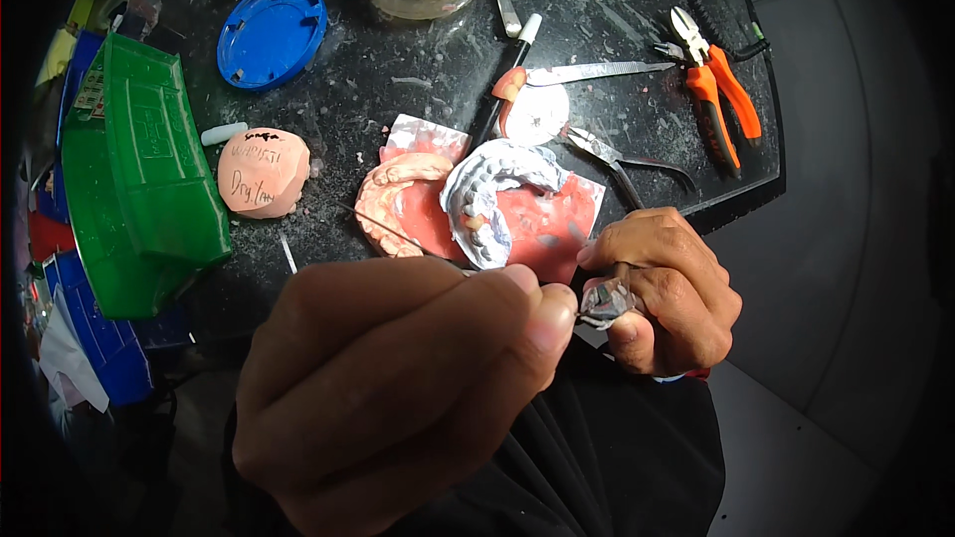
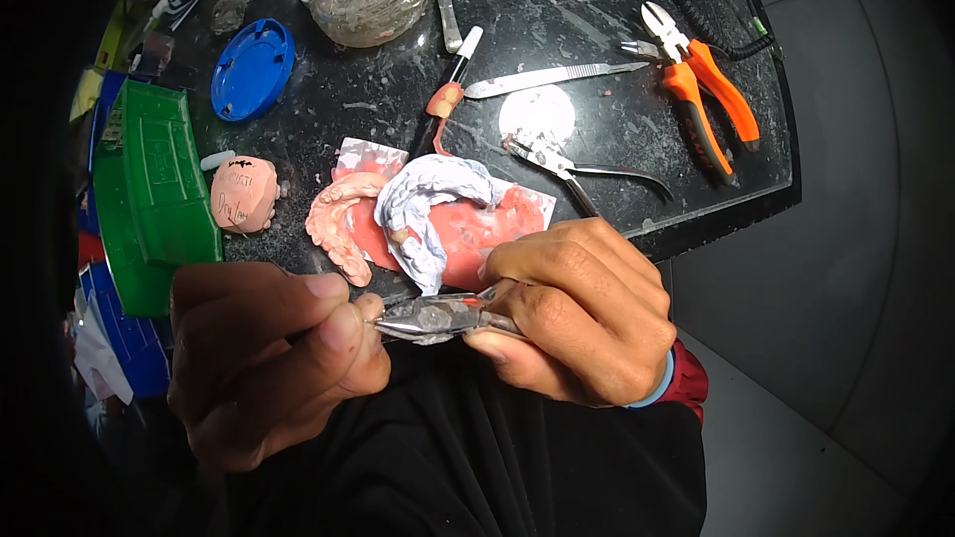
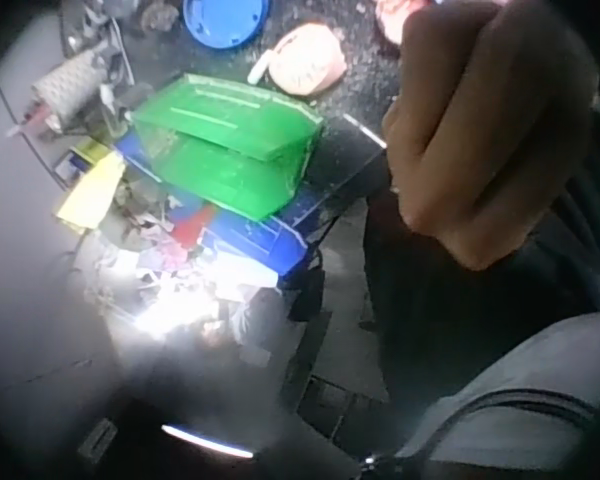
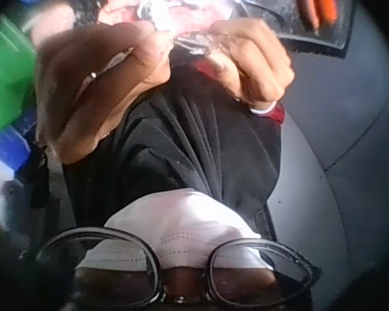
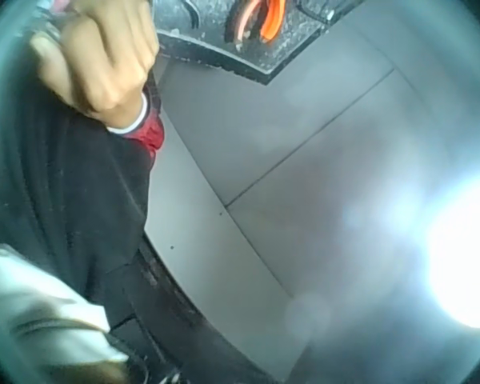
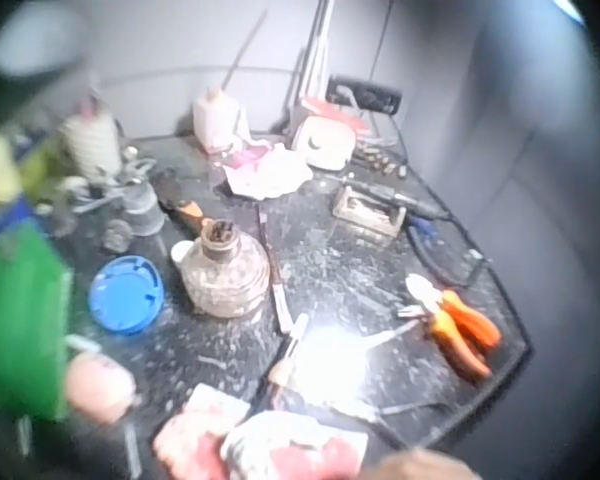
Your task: The person bends a thin metal wire using pliers and then places the wire against a white dental cast. The person repeatedly trims and shapes the wire with the pliers while checking the fit against the cast.
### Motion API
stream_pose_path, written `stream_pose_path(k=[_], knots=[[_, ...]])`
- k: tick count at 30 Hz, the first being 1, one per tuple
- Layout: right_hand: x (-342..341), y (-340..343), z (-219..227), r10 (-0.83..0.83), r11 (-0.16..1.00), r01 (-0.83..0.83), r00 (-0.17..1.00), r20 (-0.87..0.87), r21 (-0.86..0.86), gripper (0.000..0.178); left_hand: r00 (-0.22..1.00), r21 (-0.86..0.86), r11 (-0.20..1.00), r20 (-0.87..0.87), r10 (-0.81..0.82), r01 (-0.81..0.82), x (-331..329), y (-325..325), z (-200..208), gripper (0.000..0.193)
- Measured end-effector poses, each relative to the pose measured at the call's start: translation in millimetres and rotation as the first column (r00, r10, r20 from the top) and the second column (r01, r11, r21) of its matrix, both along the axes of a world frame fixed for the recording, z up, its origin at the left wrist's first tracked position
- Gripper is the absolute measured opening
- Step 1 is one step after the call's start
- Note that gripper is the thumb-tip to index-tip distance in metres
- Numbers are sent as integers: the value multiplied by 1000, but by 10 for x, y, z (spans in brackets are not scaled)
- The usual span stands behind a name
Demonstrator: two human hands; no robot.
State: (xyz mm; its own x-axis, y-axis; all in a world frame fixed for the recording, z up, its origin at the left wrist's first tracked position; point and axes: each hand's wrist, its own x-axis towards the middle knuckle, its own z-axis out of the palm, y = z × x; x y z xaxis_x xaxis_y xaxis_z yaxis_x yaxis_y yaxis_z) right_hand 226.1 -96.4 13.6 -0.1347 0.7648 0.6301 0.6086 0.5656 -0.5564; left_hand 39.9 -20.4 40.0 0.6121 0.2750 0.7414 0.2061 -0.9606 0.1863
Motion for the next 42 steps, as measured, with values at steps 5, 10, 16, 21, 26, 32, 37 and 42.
stream_pose_path(k=[5,10,16,21,26,32,37,42], knots=[[-16,-18,-73,15,999,-17,999,-47,-34,31,990,-137,990,141,13,6,-17,-3,-117,24],[-28,23,-55,45,999,-47,996,-74,-26,30,986,-138,990,166,12,11,-42,-1,-110,26],[-86,17,-72,31,998,-41,983,-182,-51,28,992,-137,991,122,19,-2,-74,-22,-102,28],[-79,-3,-45,53,995,-67,983,-178,-75,27,988,-63,998,156,10,0,-38,1,-128,29],[-47,23,-75,119,990,-130,974,-191,-45,28,986,-58,998,162,-30,40,-90,16,-178,29],[-40,26,-93,106,990,-122,976,-190,-73,28,988,-69,995,143,-64,74,-87,38,-160,30],[-75,2,-90,16,999,-20,990,-141,-27,27,996,-162,987,89,18,-3,-67,-52,-67,32],[-124,-15,-118,-41,999,40,992,-118,-14,26,991,-199,980,128,38,-12,-53,-82,-134,33]])
